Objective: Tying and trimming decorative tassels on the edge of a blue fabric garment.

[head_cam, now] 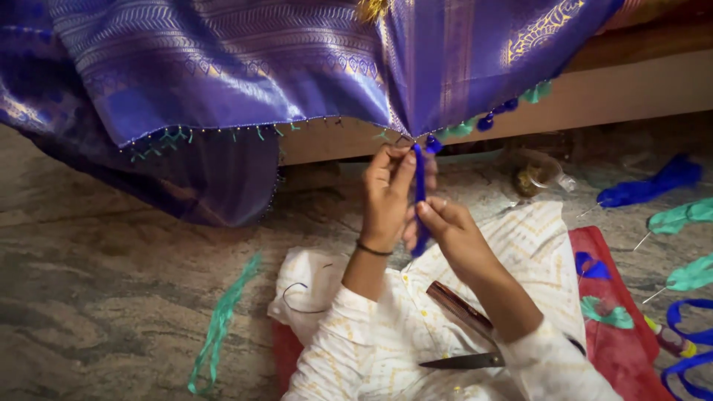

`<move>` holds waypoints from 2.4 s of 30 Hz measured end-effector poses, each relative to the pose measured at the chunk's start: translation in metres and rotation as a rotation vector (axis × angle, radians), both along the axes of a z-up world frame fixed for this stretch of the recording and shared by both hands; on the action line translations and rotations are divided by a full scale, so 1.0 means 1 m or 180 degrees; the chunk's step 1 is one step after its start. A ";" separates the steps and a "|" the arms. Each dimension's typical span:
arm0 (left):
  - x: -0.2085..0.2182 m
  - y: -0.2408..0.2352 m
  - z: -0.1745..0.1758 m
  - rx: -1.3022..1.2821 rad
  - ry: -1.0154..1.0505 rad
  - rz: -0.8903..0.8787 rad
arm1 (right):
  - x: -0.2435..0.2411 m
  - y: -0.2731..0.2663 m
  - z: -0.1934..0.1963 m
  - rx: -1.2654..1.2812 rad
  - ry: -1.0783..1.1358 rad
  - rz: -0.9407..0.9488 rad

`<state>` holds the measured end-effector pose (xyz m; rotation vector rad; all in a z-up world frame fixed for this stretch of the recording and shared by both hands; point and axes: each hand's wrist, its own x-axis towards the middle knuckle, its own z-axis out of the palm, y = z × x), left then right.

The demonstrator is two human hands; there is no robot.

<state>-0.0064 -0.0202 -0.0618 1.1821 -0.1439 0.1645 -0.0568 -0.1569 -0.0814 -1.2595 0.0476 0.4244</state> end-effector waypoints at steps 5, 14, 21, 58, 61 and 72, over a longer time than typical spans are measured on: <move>0.000 -0.005 -0.003 -0.0943 0.0472 -0.0199 | 0.017 -0.003 0.053 -0.2498 -0.1367 0.0164; -0.001 0.000 -0.012 -0.0800 0.0412 -0.0109 | 0.068 0.014 0.056 0.0321 -0.0355 -0.0266; 0.022 0.027 -0.002 -0.0622 0.0454 -0.0325 | 0.036 0.023 0.028 -0.0686 -0.1401 -0.0828; 0.041 0.041 0.030 -0.0442 0.1385 -0.1414 | -0.001 -0.063 0.112 -0.3622 -0.4478 -0.0024; 0.038 0.044 0.032 -0.0281 0.1299 -0.1508 | -0.015 -0.080 0.104 -0.4333 -0.3417 -0.0419; 0.041 0.047 0.028 -0.0142 0.1221 -0.1571 | -0.027 -0.129 0.085 0.0533 -0.1094 -0.0809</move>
